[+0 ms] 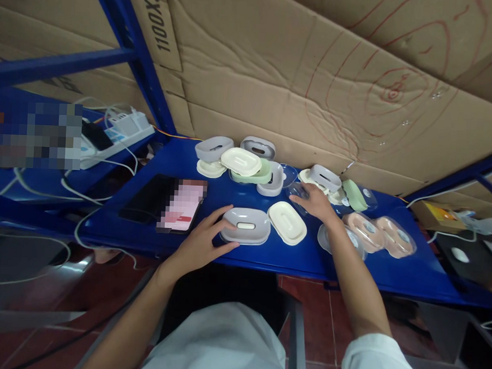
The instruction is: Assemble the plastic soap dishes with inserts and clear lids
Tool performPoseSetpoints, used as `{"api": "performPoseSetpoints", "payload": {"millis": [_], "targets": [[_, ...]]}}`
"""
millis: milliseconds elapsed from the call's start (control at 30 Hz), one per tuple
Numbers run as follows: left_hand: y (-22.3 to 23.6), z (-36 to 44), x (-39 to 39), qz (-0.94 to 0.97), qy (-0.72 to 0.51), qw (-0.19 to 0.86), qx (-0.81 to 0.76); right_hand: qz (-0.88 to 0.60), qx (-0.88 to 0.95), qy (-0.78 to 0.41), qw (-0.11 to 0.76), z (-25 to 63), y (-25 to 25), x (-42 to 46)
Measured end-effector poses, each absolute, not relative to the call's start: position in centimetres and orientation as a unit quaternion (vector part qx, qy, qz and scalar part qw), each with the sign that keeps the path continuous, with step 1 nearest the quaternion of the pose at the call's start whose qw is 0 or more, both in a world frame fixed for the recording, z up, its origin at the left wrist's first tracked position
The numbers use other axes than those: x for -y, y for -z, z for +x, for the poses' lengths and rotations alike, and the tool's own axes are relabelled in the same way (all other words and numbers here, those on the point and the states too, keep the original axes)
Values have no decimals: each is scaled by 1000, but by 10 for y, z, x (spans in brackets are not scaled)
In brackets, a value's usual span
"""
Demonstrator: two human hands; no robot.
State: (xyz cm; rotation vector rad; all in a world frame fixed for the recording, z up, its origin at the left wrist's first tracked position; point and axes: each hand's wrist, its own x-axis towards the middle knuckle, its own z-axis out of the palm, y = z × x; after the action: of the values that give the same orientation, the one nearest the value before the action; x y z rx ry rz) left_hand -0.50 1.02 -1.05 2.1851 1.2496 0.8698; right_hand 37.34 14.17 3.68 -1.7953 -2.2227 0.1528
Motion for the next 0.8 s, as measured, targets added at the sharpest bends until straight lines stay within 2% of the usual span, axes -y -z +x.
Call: {"api": "performPoseSetpoints", "payload": {"millis": [133, 233, 400, 600, 800], "targets": [[10, -5, -10, 789, -317, 253, -461, -624, 737, -101, 239, 369, -47, -146], [9, -5, -10, 785, -312, 264, -465, -608, 733, -154, 263, 365, -43, -147], [7, -5, -10, 781, -315, 270, -466, -575, 760, -174, 249, 362, -40, -148], [8, -4, -11, 767, -341, 289, -460, -489, 838, 6, 241, 338, -78, -109], [9, -5, -13, 744, -350, 324, -467, -329, 934, -57, 125, 266, -60, -51]]}}
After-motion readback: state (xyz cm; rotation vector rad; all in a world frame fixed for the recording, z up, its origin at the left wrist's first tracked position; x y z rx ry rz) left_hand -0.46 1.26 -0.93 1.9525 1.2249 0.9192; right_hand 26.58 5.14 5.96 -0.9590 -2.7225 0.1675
